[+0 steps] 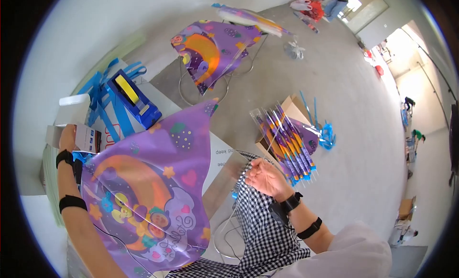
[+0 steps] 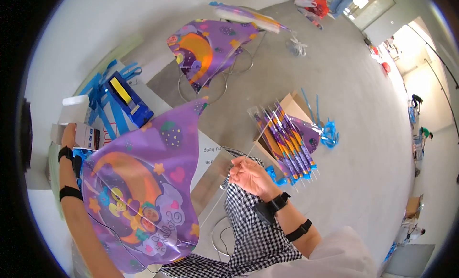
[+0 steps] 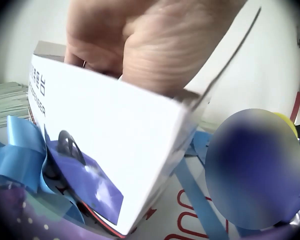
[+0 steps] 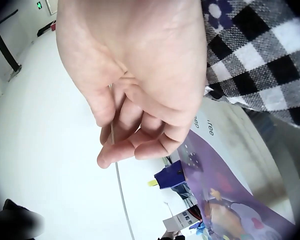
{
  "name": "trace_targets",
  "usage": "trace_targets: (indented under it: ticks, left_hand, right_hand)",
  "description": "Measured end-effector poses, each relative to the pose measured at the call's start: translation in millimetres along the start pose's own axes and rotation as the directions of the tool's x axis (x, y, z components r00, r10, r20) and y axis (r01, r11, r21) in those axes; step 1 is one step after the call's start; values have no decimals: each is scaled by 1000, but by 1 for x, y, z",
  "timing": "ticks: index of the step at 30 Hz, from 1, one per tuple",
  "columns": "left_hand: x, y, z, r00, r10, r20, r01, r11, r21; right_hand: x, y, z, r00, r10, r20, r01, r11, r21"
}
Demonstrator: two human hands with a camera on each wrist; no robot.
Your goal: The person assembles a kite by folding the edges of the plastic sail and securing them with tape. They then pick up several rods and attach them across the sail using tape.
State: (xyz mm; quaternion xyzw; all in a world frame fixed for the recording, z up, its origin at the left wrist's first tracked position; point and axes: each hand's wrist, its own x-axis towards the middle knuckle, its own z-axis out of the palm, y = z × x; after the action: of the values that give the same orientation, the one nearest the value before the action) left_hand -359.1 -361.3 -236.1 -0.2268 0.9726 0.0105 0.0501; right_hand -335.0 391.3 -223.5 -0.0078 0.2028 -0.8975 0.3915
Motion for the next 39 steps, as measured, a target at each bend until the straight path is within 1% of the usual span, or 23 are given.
trace_targets:
  ticks: [1, 2, 3, 4, 5, 6, 7, 8, 9, 10, 11, 12, 13, 14, 15, 17, 19, 20, 22, 26, 27, 33, 39]
  left_hand:
    - [-7, 0, -8, 997, 21, -69, -21, 1000, -2]
    - [-20, 1, -16, 980, 53, -192, -54, 999, 0]
    - [-31, -14, -13, 893, 243, -378, -196, 968, 158]
    - [-69, 24, -47, 861, -77, -503, 18, 993, -120]
    - [-106, 55, -81, 842, -178, -509, -41, 920, -390]
    - [-123, 51, -89, 835, -174, -522, -147, 843, -517]
    - [-149, 61, -106, 820, -199, -536, -126, 851, -509]
    - [-182, 81, -121, 823, -259, -505, -156, 752, -640]
    - [-227, 117, -148, 867, -339, -366, -90, 615, -783]
    - [-278, 163, -172, 872, -373, -317, -113, 475, -872]
    - [-321, 194, -183, 898, -342, -277, -138, 378, -915]
    - [-362, 232, -195, 908, -312, -281, -163, 354, -921]
    - [-391, 246, -195, 934, -292, -205, -122, 276, -953]
    - [-415, 259, -194, 952, -267, -152, -96, 209, -973]
    - [-433, 261, -184, 967, -219, -132, -124, 51, -991]
    - [-468, 280, -178, 969, -226, -97, -147, -217, -965]
    - [-494, 281, -166, 984, -133, -118, -168, -468, -868]
    - [-511, 282, -157, 981, -134, -137, -189, -545, -817]
    - [-532, 281, -147, 977, -124, -171, -209, -692, -691]
    - [-554, 271, -128, 973, -135, -185, -217, -804, -554]
    - [-557, 271, -124, 971, -129, -201, -219, -817, -533]
    - [-558, 274, -116, 975, -172, -142, -223, -798, -560]
    - [-550, 270, -110, 972, -182, -151, -236, -781, -579]
  right_hand:
    - [-2, 0, -2, 1000, -14, -14, 14, 1000, 9]
    - [-4, -3, -3, 999, -34, -26, 34, 999, 10]
    - [-5, -3, -5, 999, -30, -10, 31, 999, 21]
    - [-2, -3, -7, 999, -39, 3, 39, 999, -23]
    - [1, -1, -7, 999, -53, 10, 53, 997, -61]
    - [-4, -1, -3, 998, -63, 6, 63, 994, -84]
    - [-13, -3, 9, 994, -107, -9, 105, 981, -161]
    - [-18, -4, 28, 991, -130, -23, 122, 967, -224]
    - [-19, 1, 47, 991, -131, -35, 116, 955, -272]
    - [-25, 0, 68, 997, -70, 34, 76, 961, -267]
    - [-36, -4, 90, 995, 17, 102, 11, 965, -263]
    - [-45, -6, 111, 989, 53, 141, 15, 896, -444]
    - [-52, -5, 133, 977, 108, 185, 27, 795, -606]
    - [-61, -3, 158, 976, 90, 197, 89, 663, -743]
    - [-72, 3, 178, 971, 62, 229, 166, 511, -844]
    - [-92, 22, 187, 963, 61, 263, 229, 335, -914]
    - [-109, 38, 183, 929, 81, 361, 343, 180, -922]
    - [-121, 45, 176, 905, 78, 419, 412, 90, -907]
    - [-139, 53, 168, 935, 33, 354, 351, 72, -934]
    - [-158, 59, 158, 961, -29, 276, 278, 50, -959]
    - [-161, 59, 153, 957, -27, 289, 289, 12, -957]
    - [-167, 53, 152, 961, -3, 276, 276, -42, -960]
    - [-170, 53, 153, 968, -11, 252, 251, -59, -966]
